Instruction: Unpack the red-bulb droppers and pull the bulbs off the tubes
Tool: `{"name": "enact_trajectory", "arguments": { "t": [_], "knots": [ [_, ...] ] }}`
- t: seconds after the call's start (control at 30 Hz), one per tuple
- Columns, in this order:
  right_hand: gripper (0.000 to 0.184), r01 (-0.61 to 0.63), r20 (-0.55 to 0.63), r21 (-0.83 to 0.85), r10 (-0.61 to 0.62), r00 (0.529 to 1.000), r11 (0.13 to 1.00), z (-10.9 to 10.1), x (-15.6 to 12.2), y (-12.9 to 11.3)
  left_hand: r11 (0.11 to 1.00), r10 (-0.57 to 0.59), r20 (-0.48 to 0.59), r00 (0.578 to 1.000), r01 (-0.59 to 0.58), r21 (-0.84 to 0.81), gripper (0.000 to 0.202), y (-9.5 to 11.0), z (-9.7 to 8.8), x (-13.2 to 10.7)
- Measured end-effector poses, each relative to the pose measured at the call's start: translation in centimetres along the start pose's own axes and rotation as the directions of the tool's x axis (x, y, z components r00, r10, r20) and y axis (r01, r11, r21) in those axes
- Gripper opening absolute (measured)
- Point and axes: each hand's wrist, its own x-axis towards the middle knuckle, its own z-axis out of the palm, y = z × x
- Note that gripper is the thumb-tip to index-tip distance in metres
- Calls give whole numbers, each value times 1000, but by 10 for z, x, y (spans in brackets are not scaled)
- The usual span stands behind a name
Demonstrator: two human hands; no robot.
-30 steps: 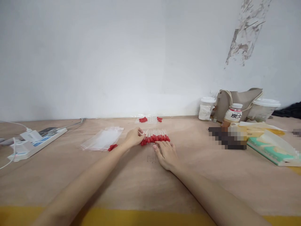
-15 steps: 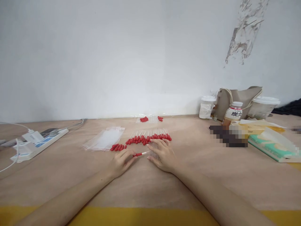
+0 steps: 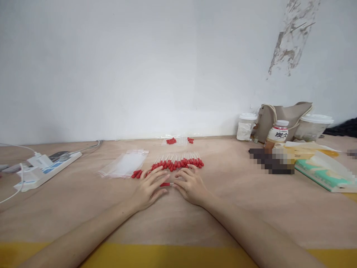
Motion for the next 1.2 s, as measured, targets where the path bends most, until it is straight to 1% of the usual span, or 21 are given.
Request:
{"name": "enact_trajectory", "arguments": {
  "t": [0.03, 0.1, 0.2, 0.33, 0.43, 0.63, 0.73, 0.83, 0.9, 0.93, 1.0, 1.07, 1.13, 1.2],
  "knots": [
    [16, 13, -14, -6, -13, 1000, 1000, 0, 0, -1, 999, -5, 17, 1000, 4, 34, 31, 2, -1, 2],
    [17, 42, -32, -25, -42, 999, 999, -1, 1, -2, 998, -23, 37, 999, 21, 65, 26, 4, -2, 5],
    [16, 82, -35, -63, -84, 996, 995, -3, 1, -3, 998, -39, 56, 998, 36, 41, 18, 6, -1, 6],
    [19, 121, -27, -82, -124, 992, 989, -3, 0, -1, 999, -35, 40, 999, 35, 1, 18, 4, 2, 4],
    [17, 144, -45, -81, -148, 988, 986, -2, 0, -1, 1000, -25, 21, 999, 25, -17, 18, 4, 2, 4],
    [18, 154, -45, -77, -157, 987, 985, -4, -2, 0, 999, -10, 32, 999, 11, -34, 18, 3, 0, 2],
    [20, 108, -55, -72, -112, 992, 992, -9, -8, 7, 998, -47, 24, 999, 47, -30, 18, -4, -5, -6],
    [18, -34, -98, -65, 27, 995, 997, -11, -12, 16, 985, -161, 16, 987, 162, -66, 17, -15, -10, -14],
    [19, -148, -119, -56, 141, 983, 987, -10, -12, 20, 956, -272, -3, 962, 270, -119, 21, -25, -13, -16],
    [20, -206, -119, -52, 199, 973, 977, -9, -12, 22, 934, -337, -27, 941, 331, -134, 23, -30, -14, -16],
    [23, -316, -105, -56, 309, 945, 947, -8, -11, 25, 880, -470, -87, 879, 457, -131, 27, -43, -17, -16],
    [25, -407, -90, -76, 400, 912, 910, -7, -12, 27, 817, -577, -116, 809, 568, -103, 30, -56, -21, -18],
    [25, -452, -77, -112, 446, 892, 885, -7, -13, 29, 756, -655, -86, 751, 649, -85, 32, -69, -25, -21],
    [25, -450, -53, -165, 448, 892, 878, -8, -14, 30, 714, -700, -44, 713, 694, -93, 32, -76, -30, -24]
  ]
}}
